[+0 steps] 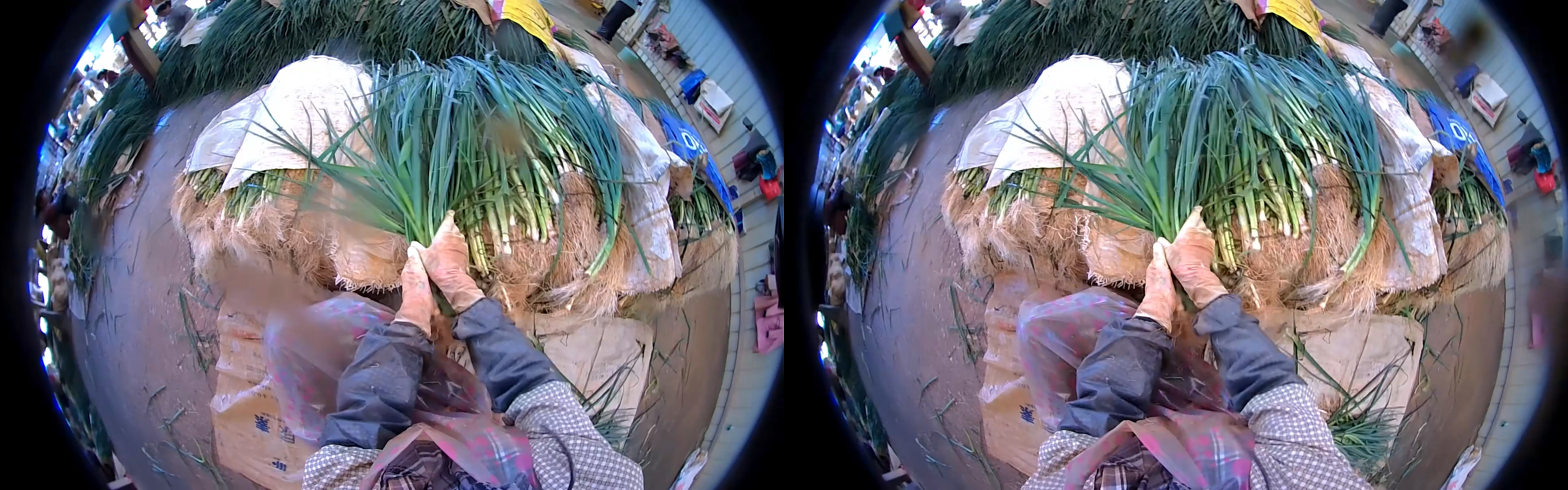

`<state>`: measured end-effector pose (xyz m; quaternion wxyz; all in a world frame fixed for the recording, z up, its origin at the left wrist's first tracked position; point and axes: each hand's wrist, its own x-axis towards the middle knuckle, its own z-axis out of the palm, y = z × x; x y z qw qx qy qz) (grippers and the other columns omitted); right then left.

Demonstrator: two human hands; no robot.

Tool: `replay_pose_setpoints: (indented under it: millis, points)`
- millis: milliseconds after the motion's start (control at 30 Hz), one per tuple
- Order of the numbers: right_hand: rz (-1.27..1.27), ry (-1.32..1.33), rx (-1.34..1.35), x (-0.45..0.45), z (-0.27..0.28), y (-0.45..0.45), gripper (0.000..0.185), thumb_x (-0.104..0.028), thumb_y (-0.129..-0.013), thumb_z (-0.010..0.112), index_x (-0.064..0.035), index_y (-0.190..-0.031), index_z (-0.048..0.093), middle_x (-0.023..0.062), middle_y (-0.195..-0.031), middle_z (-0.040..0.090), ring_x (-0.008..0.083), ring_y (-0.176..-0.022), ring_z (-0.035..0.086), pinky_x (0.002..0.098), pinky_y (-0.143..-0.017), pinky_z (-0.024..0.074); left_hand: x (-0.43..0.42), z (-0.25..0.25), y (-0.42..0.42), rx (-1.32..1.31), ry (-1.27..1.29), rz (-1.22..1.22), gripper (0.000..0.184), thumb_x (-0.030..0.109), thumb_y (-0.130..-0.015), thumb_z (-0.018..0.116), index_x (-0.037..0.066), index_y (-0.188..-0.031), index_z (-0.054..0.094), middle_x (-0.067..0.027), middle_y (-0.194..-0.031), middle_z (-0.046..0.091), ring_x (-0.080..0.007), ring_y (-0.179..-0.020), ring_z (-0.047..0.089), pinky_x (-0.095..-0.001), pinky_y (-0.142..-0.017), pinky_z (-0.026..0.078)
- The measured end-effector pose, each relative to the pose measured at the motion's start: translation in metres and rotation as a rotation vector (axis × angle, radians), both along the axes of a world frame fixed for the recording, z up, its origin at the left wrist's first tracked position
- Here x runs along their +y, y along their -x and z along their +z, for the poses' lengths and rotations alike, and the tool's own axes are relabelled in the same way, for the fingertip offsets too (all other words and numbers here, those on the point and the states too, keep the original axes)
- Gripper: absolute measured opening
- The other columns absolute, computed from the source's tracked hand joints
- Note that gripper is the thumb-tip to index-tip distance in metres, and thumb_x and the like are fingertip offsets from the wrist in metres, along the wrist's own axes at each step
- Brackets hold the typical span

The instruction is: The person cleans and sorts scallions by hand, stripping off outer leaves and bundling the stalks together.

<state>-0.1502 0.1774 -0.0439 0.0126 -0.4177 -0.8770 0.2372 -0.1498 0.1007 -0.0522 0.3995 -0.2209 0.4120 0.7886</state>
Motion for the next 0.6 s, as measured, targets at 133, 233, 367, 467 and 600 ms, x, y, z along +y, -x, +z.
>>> replay_pose_setpoints:
  millis: [133,233,367,467,600]
  points:
    - [-0.14,1.173,0.414,0.043,0.062,-0.063,0.051,-0.035,-0.085,0.068,0.0009,-0.121,0.057,0.0079,-0.097,0.066,0.0177,-0.09,0.062,0.03,-0.083,0.0492,-0.014,0.024,-0.006,0.117,-0.208,-0.171,0.057,0.054,-0.097,0.039,0.006,-0.122,0.057,-0.0054,-0.108,0.064,-0.0163,-0.089,0.062,-0.0314,-0.074,0.054]
    - [-0.178,1.118,0.663,0.056,0.078,-0.096,0.041,-0.035,-0.091,0.062,0.0002,-0.113,0.063,0.004,-0.102,0.068,0.0121,-0.087,0.063,0.0241,-0.078,0.0488,-0.004,0.024,-0.015,0.076,-0.231,-0.157,0.056,0.054,-0.096,0.042,0.007,-0.12,0.059,-0.0063,-0.104,0.066,-0.019,-0.085,0.063,-0.034,-0.072,0.054]
    - [-0.272,1.257,0.738,0.077,0.078,-0.107,0.044,-0.04,-0.093,0.056,-0.0031,-0.116,0.063,0.0062,-0.094,0.07,0.0129,-0.075,0.067,0.0267,-0.072,0.0541,-0.006,0.043,-0.023,0.05,-0.165,-0.087,0.05,0.052,-0.095,0.046,0.008,-0.114,0.059,-0.0039,-0.09,0.064,-0.0171,-0.07,0.059,-0.0304,-0.06,0.051]
    - [-0.152,1.141,0.5,0.076,0.087,-0.101,0.048,-0.045,-0.092,0.057,-0.004,-0.117,0.061,0.0071,-0.102,0.068,0.0137,-0.085,0.065,0.0273,-0.079,0.0529,0.001,0.013,-0.032,0.306,0.071,-0.021,0.054,0.04,-0.096,0.051,0.004,-0.136,0.045,-0.0045,-0.108,0.061,-0.0138,-0.087,0.057,-0.0276,-0.072,0.05]
    - [0.054,1.076,0.427,0.033,0.059,-0.057,0.045,-0.032,-0.082,0.072,0.0007,-0.112,0.062,0.0132,-0.101,0.067,0.0154,-0.091,0.062,0.0299,-0.085,0.0482,-0.003,-0.003,-0.046,0.392,-0.119,-0.108,0.042,0.023,-0.099,0.048,0.002,-0.135,0.044,-0.0069,-0.114,0.059,-0.0156,-0.096,0.057,-0.0288,-0.083,0.048]
